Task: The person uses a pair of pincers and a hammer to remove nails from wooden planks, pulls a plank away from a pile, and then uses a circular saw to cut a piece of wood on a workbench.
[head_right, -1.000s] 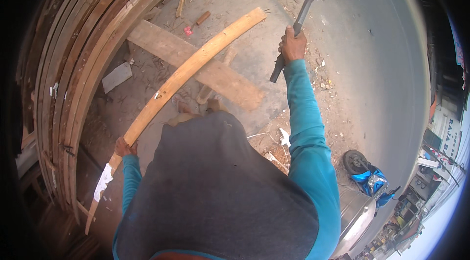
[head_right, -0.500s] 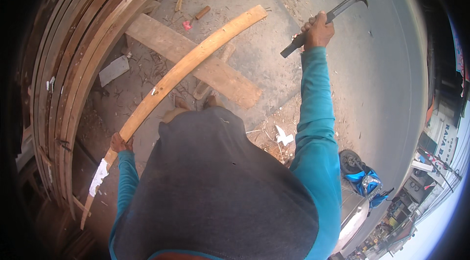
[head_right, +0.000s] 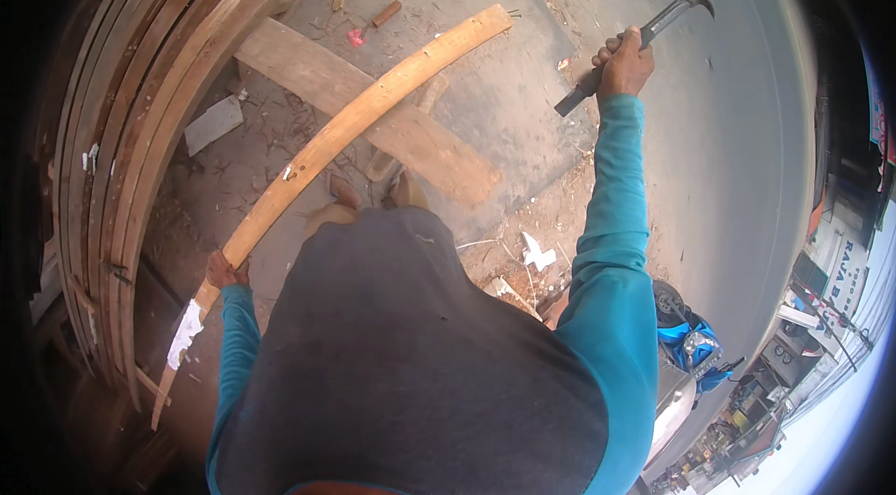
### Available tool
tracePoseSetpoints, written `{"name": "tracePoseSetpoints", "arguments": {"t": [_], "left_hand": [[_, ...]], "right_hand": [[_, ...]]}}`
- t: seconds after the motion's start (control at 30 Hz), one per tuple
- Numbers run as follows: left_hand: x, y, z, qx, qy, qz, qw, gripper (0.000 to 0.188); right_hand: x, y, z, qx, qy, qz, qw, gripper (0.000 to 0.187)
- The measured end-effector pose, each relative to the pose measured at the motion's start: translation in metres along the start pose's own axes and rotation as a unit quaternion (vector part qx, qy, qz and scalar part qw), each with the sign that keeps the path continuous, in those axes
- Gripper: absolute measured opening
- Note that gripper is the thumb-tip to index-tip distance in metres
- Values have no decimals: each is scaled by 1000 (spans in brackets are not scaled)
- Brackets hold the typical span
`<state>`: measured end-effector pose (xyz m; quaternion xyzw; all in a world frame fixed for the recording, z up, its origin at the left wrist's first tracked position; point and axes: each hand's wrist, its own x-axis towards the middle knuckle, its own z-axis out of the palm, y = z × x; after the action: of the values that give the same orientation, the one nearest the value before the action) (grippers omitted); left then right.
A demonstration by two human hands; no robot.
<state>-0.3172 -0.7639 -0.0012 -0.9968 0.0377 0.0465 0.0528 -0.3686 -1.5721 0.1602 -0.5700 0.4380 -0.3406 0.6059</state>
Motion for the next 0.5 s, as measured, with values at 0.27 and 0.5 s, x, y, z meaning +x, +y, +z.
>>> {"name": "tracePoseSetpoints", "arguments": {"t": [0.27,0.5], "left_hand": [[-4,-5,7,30,-9,14,999,72],[5,6,4,41,-18,-11,999,74]], "right_hand": [[-9,13,-17,26,-204,295,933,27],[-10,28,7,-51,-18,28,998,25]]}}
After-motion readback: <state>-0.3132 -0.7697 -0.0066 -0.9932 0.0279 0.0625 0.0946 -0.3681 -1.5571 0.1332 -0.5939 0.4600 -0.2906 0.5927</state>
